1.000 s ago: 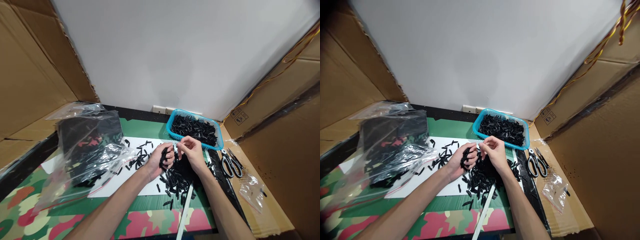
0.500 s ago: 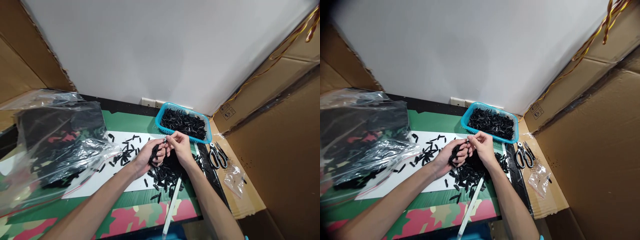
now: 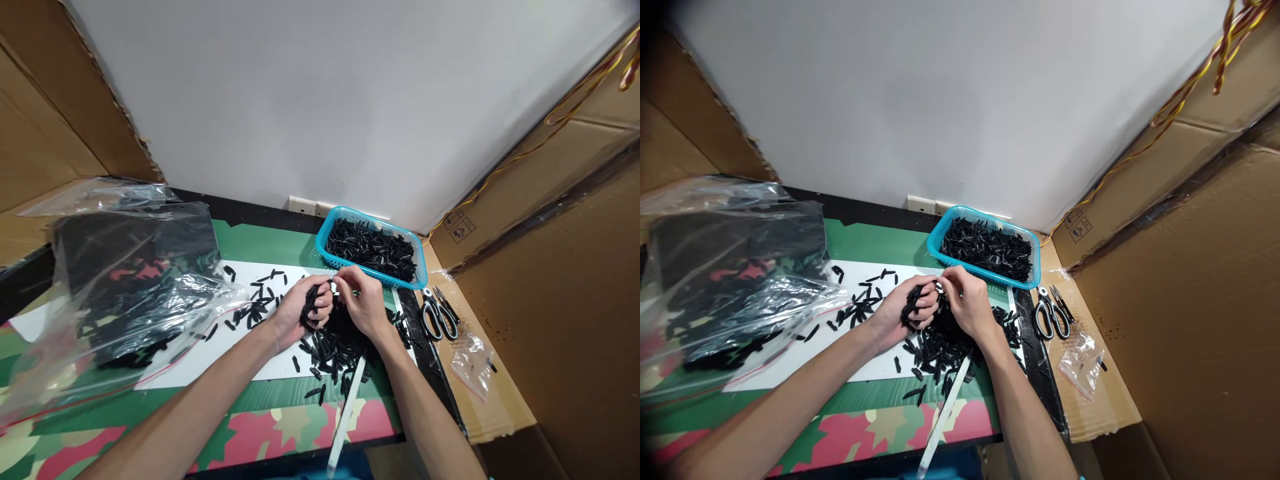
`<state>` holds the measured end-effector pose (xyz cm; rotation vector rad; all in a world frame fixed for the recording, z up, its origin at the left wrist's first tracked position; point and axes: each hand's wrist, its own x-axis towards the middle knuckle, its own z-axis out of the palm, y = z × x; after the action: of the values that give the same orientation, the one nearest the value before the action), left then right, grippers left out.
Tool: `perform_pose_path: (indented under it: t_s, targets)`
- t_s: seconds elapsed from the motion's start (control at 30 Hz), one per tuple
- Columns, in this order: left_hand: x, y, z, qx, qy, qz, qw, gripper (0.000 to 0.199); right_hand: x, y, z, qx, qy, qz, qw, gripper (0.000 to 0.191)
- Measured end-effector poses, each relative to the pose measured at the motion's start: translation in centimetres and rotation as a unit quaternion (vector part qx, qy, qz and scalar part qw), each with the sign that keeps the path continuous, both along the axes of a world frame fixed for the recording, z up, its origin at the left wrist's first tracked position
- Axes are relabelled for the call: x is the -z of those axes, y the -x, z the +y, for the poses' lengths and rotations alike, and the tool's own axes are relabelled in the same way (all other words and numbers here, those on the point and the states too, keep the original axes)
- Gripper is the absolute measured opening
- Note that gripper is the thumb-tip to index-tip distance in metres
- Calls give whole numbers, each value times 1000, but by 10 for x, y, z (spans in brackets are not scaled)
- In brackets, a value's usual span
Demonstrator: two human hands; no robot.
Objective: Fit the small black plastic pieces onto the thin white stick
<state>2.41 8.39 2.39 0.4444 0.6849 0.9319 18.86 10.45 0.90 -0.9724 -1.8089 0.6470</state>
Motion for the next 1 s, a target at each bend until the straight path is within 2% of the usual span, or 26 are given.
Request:
perform_pose_path:
  t_s: [0.07, 0.2, 0.23, 0.3, 0.37, 0.47, 0.57, 0.63, 0.7, 0.8, 1.0]
  targets:
    - [0, 1, 0, 6, -2, -6, 1000, 32, 1, -14, 6, 68, -65, -36, 995, 20]
    - [0, 2, -2, 2, -4, -17, 1000, 31, 1, -43, 21, 202, -116, -35, 972, 25]
    - [0, 3, -2, -2, -4, -18, 1000, 31, 1, -47, 23, 235, -135, -89, 958, 28]
    - [1, 4, -2, -10, -7, -19, 1000, 31, 1, -46, 23, 257, -164, -153, 940, 34]
    - [2, 5, -2, -22, -8, -20, 1000, 31, 2, -37, 18, 232, -196, -168, 938, 37]
    - [3, 6, -2, -40, -3, -22, 999, 30, 0, -15, 2, 118, -236, -140, 954, 36]
    - [4, 6, -1, -63, 12, -15, 998, 32, -3, 4, -14, -16, -232, -145, 962, 27]
    - [4, 5, -1, -83, 16, -8, 996, 33, -5, 11, -20, -64, -208, -150, 964, 23]
    - [4, 3, -1, -105, 15, -2, 994, 34, -5, 13, -23, -69, -197, -145, 967, 21]
    - [6, 1, 0, -130, 10, 10, 991, 35, -5, 15, -24, -55, -218, -134, 965, 19]
    - [7, 3, 1, -151, 5, 13, 988, 34, -2, 21, -26, -63, -246, -142, 957, 20]
